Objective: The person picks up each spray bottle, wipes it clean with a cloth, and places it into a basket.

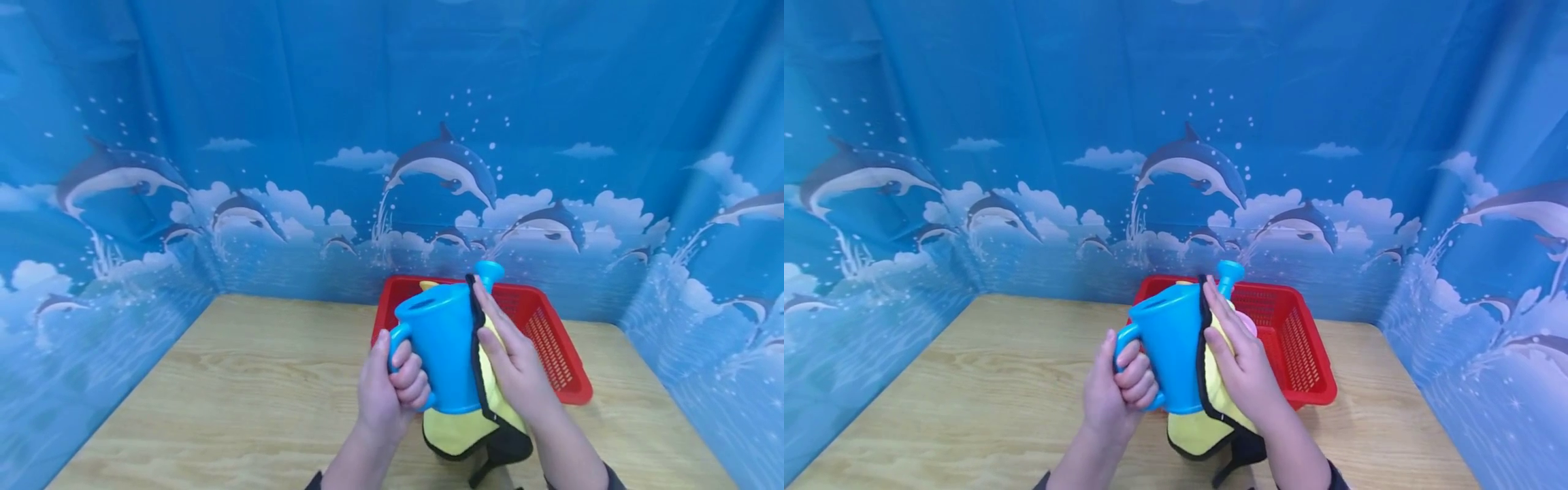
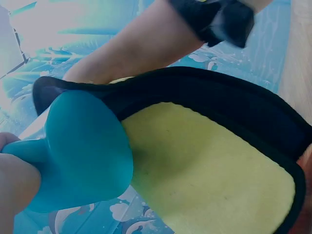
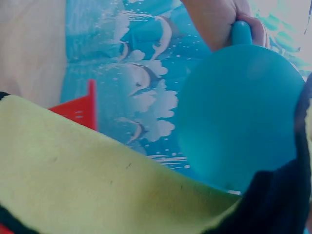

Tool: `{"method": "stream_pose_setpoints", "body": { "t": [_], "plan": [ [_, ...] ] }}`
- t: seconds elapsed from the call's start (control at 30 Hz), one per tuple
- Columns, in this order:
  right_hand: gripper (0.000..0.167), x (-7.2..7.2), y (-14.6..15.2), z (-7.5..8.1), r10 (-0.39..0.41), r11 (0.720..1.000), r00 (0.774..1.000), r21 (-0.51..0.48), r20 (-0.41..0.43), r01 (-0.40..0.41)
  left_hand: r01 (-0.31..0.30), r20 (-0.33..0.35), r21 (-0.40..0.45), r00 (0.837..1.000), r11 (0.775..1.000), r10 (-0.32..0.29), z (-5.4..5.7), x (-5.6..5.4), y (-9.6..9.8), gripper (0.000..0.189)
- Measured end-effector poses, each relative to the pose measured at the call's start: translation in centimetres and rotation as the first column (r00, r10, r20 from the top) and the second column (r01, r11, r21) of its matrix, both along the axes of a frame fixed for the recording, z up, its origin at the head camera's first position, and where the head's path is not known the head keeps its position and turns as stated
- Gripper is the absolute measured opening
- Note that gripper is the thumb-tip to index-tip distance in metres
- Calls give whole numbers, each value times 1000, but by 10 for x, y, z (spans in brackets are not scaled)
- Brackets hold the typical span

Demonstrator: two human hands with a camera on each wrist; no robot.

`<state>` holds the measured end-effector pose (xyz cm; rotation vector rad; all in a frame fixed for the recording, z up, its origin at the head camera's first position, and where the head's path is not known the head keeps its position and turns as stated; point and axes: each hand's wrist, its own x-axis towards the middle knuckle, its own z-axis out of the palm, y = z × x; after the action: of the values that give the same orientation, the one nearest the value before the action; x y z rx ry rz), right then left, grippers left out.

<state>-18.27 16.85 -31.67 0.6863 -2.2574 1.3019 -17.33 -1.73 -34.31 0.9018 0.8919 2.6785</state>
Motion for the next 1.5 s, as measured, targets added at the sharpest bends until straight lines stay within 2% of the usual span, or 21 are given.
{"method": "stream_pose_setpoints", "body": {
  "t": [0.13,0.33,0.47,0.6,0.7,0.8,0.9,1.13,1.37,1.43,1.5],
  "plan": [
    [57,1,-3,8,7,1000,1000,17,5,-7,14,-41,66,999,998,-11,1,2,0,48],
    [53,6,-6,-1,20,1000,998,16,-57,-20,73,-131,237,990,969,-42,3,-2,-2,44],
    [52,9,-6,-12,7,1000,994,-13,-106,-8,76,-129,276,991,958,-41,2,-4,-3,43],
    [47,11,-5,-21,2,997,995,-81,-104,-11,45,-127,277,992,960,-10,2,-4,-5,44],
    [41,16,-7,-23,-59,990,998,-131,-8,57,14,-131,251,991,968,20,0,-5,-5,46],
    [38,23,-8,-21,-119,978,985,-156,125,138,10,-162,226,986,974,27,-3,-5,-5,47],
    [40,22,-6,-16,-101,977,970,-160,223,139,32,-187,224,982,974,11,-4,-6,-4,46],
    [44,5,3,-1,-45,989,946,-119,321,87,90,-179,233,983,968,-48,-6,-3,3,45],
    [49,-10,6,9,35,976,929,-213,369,48,99,-191,253,980,962,-51,-8,-1,8,45],
    [51,-10,5,12,39,967,914,-247,403,67,98,-198,261,979,960,-46,-7,0,8,44],
    [52,-9,4,14,21,958,888,-263,460,113,87,-212,258,977,962,-32,-6,1,7,44]
  ]
}}
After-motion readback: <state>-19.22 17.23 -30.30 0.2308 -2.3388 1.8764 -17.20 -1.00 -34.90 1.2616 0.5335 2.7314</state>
